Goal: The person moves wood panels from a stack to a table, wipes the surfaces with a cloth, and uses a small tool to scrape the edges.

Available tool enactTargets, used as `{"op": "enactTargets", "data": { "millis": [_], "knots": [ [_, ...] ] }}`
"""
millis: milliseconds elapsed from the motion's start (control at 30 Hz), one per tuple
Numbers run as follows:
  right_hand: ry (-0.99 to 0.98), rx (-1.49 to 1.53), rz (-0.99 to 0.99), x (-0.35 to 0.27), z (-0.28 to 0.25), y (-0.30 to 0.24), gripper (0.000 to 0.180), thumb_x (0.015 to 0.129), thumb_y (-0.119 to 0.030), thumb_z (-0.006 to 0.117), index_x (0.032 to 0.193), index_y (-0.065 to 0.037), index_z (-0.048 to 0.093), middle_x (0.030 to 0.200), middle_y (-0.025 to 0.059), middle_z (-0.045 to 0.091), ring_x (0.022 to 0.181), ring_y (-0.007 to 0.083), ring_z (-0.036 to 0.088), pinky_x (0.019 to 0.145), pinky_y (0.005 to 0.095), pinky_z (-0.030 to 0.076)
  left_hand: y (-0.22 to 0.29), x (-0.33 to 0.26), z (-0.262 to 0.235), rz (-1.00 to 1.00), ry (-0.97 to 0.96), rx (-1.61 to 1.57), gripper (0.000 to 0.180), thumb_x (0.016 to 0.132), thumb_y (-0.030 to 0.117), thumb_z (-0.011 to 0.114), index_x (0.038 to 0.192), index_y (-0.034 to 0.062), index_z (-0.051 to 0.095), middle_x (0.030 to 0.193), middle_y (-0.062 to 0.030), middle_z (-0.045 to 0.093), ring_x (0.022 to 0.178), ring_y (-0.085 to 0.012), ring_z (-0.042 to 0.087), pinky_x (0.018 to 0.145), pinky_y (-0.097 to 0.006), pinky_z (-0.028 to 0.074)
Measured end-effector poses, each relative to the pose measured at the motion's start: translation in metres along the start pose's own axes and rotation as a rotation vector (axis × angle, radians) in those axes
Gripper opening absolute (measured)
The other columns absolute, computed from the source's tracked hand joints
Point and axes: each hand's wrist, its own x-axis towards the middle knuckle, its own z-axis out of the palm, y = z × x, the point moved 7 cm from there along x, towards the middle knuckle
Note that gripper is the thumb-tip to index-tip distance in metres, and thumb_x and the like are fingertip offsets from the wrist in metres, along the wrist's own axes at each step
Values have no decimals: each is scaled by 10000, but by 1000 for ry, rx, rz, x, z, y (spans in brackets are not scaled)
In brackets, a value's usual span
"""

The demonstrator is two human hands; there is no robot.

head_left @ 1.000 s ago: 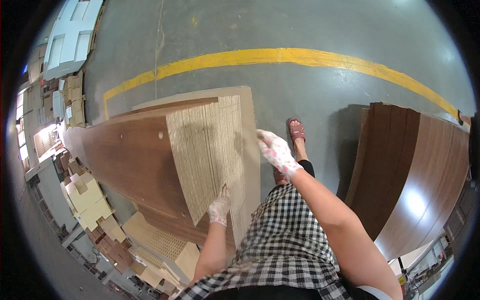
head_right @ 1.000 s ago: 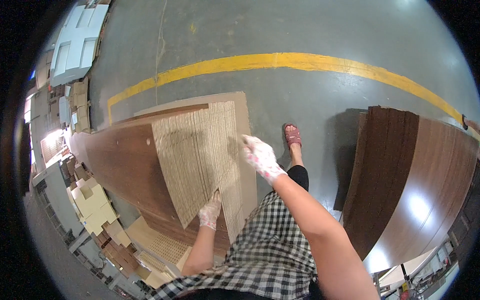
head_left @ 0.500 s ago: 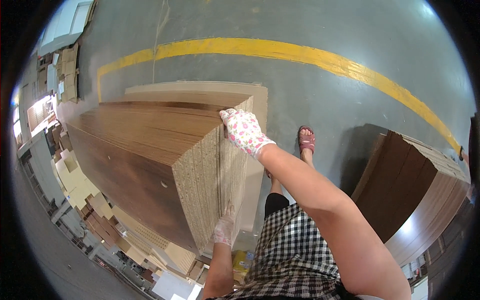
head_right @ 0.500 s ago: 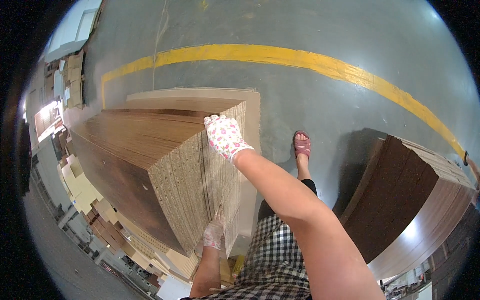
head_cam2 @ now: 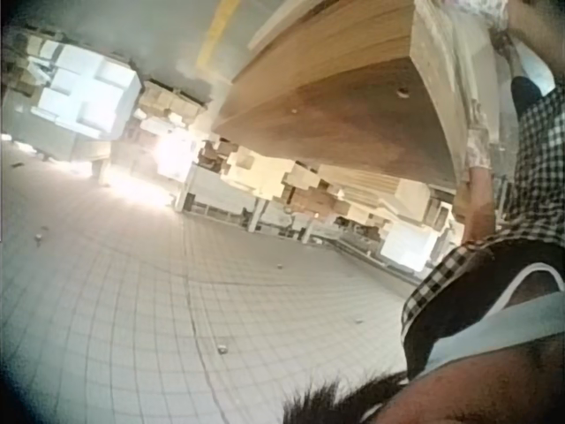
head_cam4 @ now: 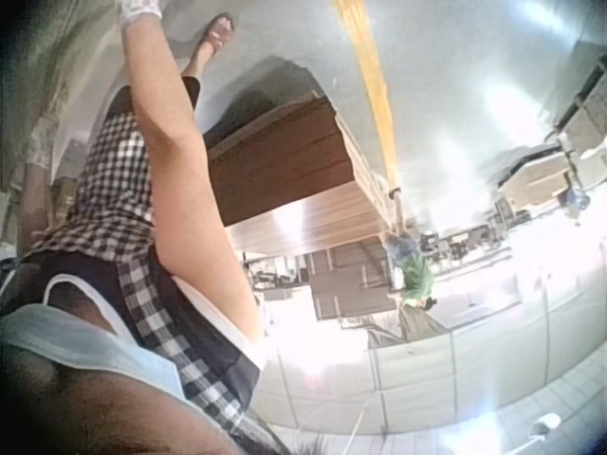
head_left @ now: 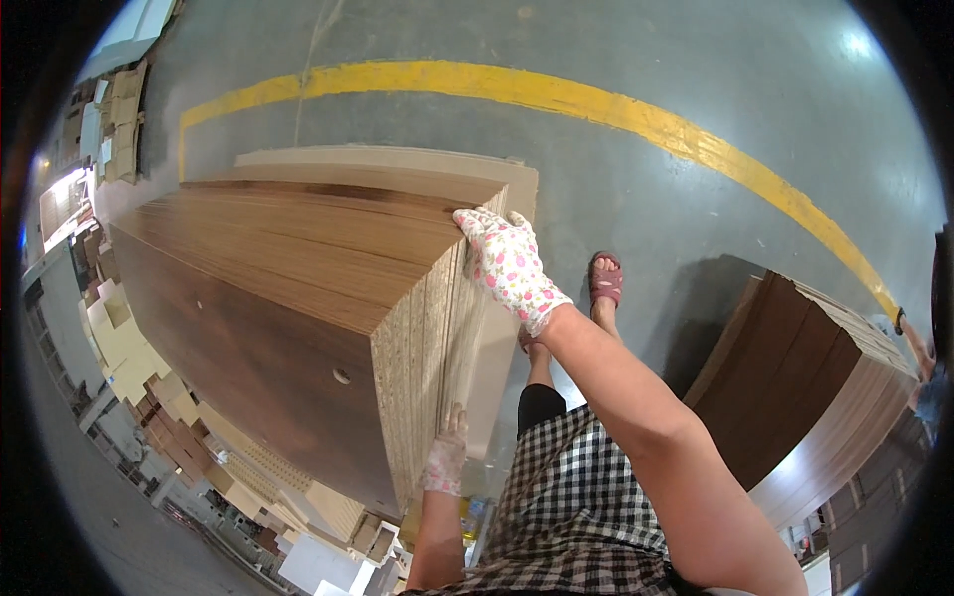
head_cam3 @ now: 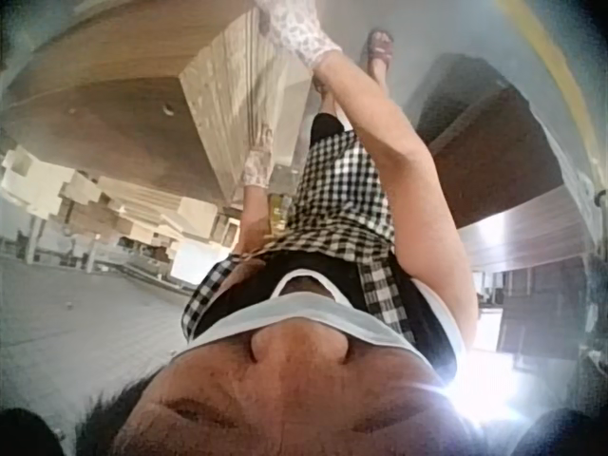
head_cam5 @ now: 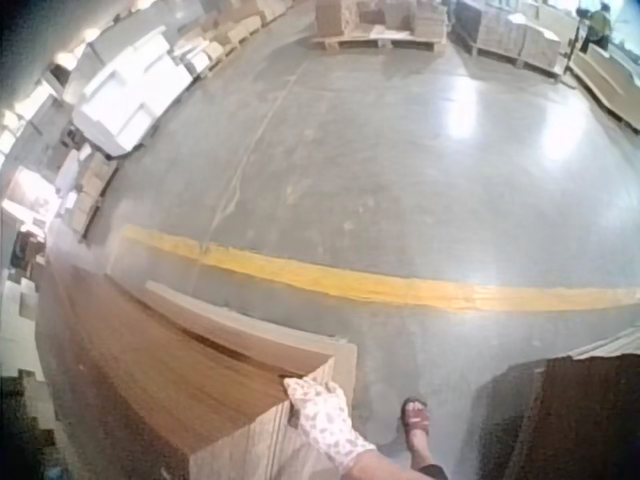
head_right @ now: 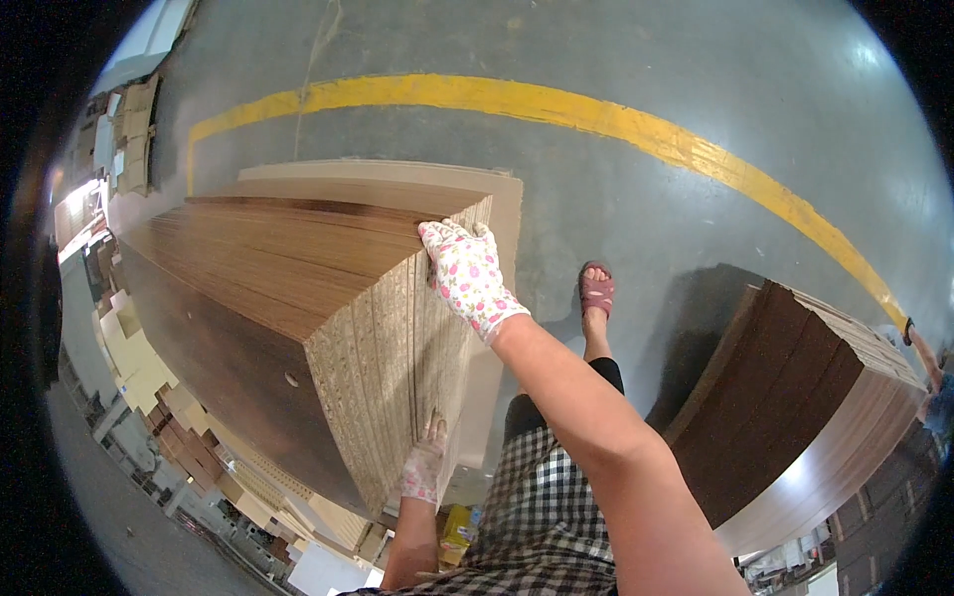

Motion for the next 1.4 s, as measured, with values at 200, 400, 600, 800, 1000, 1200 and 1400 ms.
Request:
{"op": "enactTargets", "data": {
  "millis": [200,400,600,800,1000,1200,1400],
  "knots": [
    [-15,14,-27,0,5,-8,547,682,-61,645,1214,-70,516,1235,91,546,1208,240,458,1027,483,270,-1,-6,6,84,112,-64,523,847,46,386,1363,24,303,1481,-110,228,1342,-249,288,983,-316,434],
    [9,129,82,-2,15,27,634,622,-50,695,1227,-97,515,1226,85,549,1194,244,467,1014,467,300,6,1,-47,8,-1,-290,491,844,71,399,1335,69,377,1471,-99,254,1303,-267,351,1021,-312,393],
    [35,282,43,4,-2,16,424,716,-52,636,1137,-75,587,1076,57,596,975,213,550,844,332,427,-3,-8,-10,-93,-278,-611,566,845,64,404,1397,76,281,1494,-88,198,1260,-259,415,941,-333,465],
    [263,185,-99,-1,-13,3,385,706,-4,561,1085,-59,602,1048,131,616,961,316,593,832,331,485,-6,-14,36,-60,-136,-207,790,774,287,609,1432,117,205,1504,-62,180,1302,-315,338,1068,-525,267],
    [396,392,91,-9,2,31,438,572,76,575,995,-35,603,991,151,606,952,341,557,862,389,446,6,7,48,-23,-130,-400,756,800,239,589,1425,68,200,1451,-117,303,1262,-314,398,1062,-506,284],
    [556,332,47,-17,0,14,430,598,87,547,1009,-33,589,1012,154,598,983,381,527,927,431,395,7,-7,31,-40,152,227,577,857,179,481,1391,58,299,1237,-238,515,1073,-317,566,910,-433,446],
    [555,324,25,-16,0,6,400,641,78,533,1021,-38,580,1025,154,580,931,355,535,868,407,420,1,-16,44,-85,-64,-95,517,880,160,425,1371,37,320,1297,-190,482,1081,-311,560,904,-427,457]
  ]
}}
